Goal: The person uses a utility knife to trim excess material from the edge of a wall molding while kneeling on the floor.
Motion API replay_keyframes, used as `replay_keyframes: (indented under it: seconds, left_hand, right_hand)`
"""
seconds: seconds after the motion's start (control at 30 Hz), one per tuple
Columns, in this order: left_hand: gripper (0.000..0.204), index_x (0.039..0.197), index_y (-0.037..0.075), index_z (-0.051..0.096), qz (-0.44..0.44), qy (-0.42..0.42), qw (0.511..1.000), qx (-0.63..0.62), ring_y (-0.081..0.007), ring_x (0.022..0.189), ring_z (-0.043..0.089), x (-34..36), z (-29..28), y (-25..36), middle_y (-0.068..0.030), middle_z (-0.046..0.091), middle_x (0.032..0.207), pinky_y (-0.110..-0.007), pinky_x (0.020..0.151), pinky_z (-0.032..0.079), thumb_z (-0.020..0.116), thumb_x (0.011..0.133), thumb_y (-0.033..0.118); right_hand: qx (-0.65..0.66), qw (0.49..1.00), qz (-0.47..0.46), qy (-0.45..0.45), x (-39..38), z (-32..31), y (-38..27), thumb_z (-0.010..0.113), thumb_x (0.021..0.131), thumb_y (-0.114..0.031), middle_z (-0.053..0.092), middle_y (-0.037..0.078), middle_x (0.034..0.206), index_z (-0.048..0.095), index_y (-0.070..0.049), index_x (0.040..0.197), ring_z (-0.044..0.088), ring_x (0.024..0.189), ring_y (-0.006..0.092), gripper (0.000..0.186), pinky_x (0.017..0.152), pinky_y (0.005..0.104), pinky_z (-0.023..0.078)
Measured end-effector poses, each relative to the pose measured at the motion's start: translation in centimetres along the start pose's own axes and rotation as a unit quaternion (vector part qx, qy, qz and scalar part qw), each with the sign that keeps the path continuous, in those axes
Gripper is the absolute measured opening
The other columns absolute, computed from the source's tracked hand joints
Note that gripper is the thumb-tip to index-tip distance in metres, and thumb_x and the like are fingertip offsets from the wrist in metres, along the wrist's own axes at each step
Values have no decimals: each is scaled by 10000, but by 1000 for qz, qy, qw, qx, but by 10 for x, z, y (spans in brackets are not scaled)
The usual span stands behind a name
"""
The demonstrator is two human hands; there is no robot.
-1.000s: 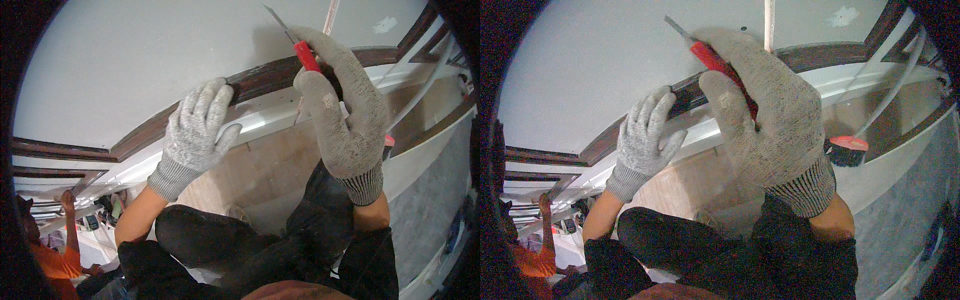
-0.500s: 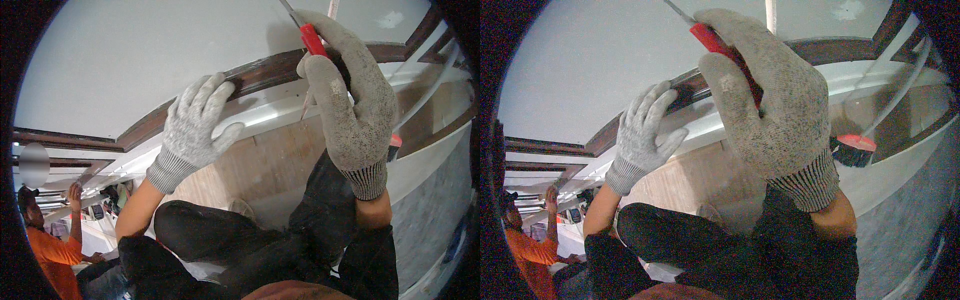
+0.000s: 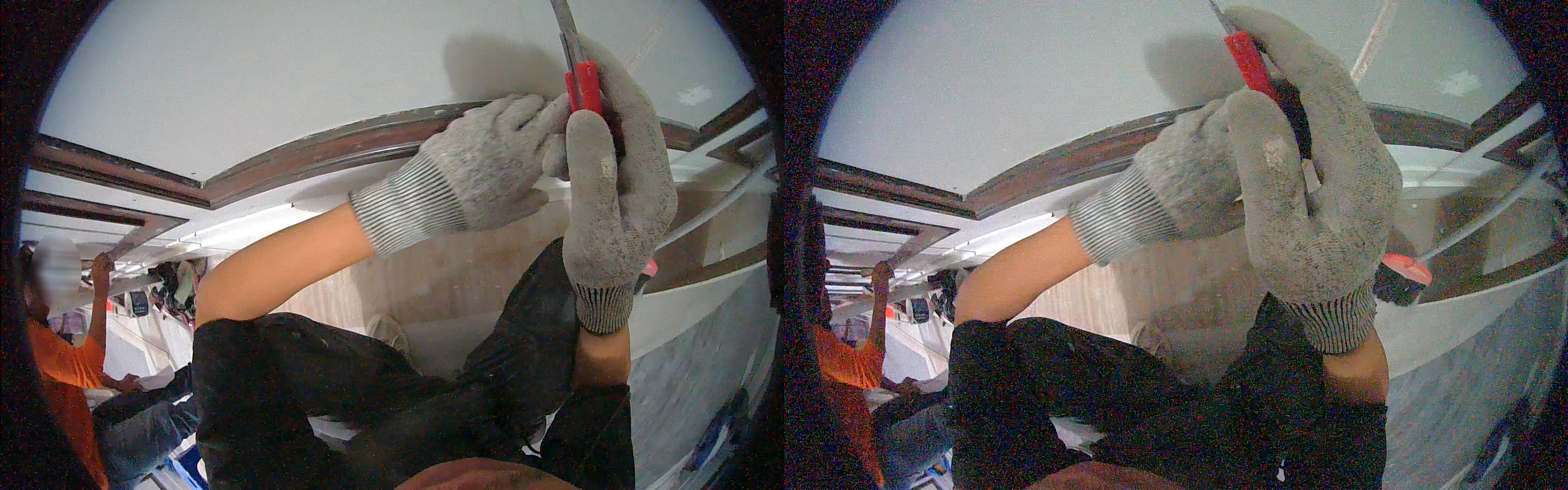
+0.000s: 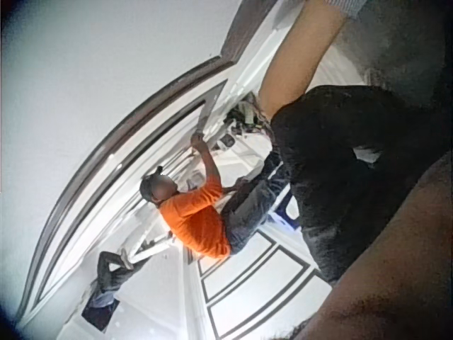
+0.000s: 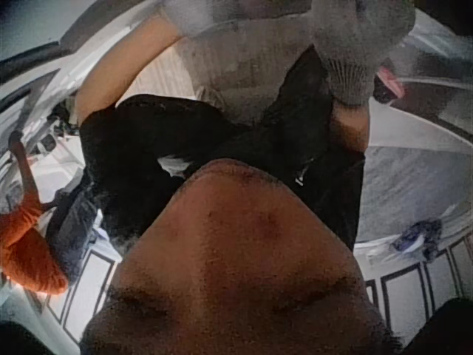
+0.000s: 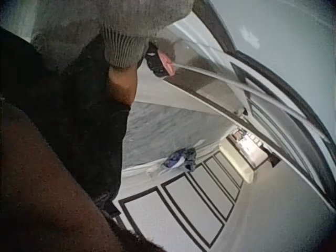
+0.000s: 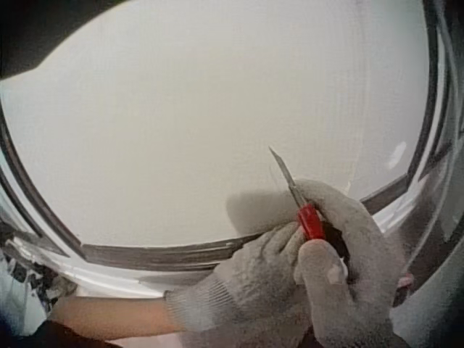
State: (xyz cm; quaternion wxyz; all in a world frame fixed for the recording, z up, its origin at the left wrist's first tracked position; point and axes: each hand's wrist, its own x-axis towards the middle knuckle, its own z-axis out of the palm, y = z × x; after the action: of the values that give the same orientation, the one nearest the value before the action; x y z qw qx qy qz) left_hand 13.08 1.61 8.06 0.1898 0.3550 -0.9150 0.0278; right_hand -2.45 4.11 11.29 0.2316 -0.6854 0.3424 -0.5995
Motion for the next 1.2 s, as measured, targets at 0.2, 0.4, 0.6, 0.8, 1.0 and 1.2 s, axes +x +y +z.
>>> replay_keyframes:
  seconds: [0.2, 0.4, 0.6, 0.8, 1.0, 1.2]
  left_hand:
    - [665, 1448, 82, 497, -93, -3, 992, 81, -368, 1349, 508, -74, -41, -15, -165, 525, 1469, -484, 1082, 458, 723, 890, 363]
    - [527, 1373, 73, 569, -254, -62, 941, 214, -344, 1233, 604, -145, -92, -13, -161, 606, 1382, -452, 1026, 493, 717, 925, 306]
    - [430, 1278, -7, 632, -580, -4, 812, -71, -232, 1044, 698, -159, -133, 13, -124, 733, 1151, -333, 945, 536, 703, 955, 268]
    - [332, 1260, -28, 658, -391, 206, 790, -426, -167, 1035, 674, -108, -111, 21, -111, 729, 1122, -328, 951, 535, 663, 967, 127]
    - [154, 880, 4, 754, -452, 305, 762, -349, -126, 756, 675, -133, -102, -7, -76, 745, 828, -291, 722, 553, 661, 962, 94]
    - [279, 1141, 139, 738, -135, 50, 976, 165, -234, 1125, 642, -100, -83, -14, -37, 683, 1218, -395, 907, 510, 698, 897, 267]
  right_hand:
    - [54, 998, 31, -13, 5, 8, 0, 554, 1039, -120, 680, 83, 967, 566, 15, 1406, 548, 696, 67, 391, 660, 220, 487]
    - [32, 997, -47, -57, 15, 15, 8, 557, 1009, -95, 695, 96, 996, 590, 17, 1380, 599, 746, 102, 389, 716, 249, 522]
    - [43, 968, -164, -187, 10, 39, 18, 551, 944, -67, 723, 168, 1024, 630, 9, 1322, 700, 817, 206, 394, 802, 325, 567]
    - [172, 918, -54, -352, -7, 55, 20, 622, 954, -202, 711, 219, 988, 636, -82, 1263, 701, 857, 395, 331, 742, 478, 561]
    - [187, 899, 71, -390, 1, 24, 10, 536, 994, -146, 692, 106, 856, 606, 25, 1299, 634, 676, 174, 357, 650, 325, 529]
    - [136, 947, 73, -282, 8, -2, 32, 505, 1030, -181, 671, 74, 840, 582, 69, 1327, 581, 648, 99, 397, 600, 257, 487]
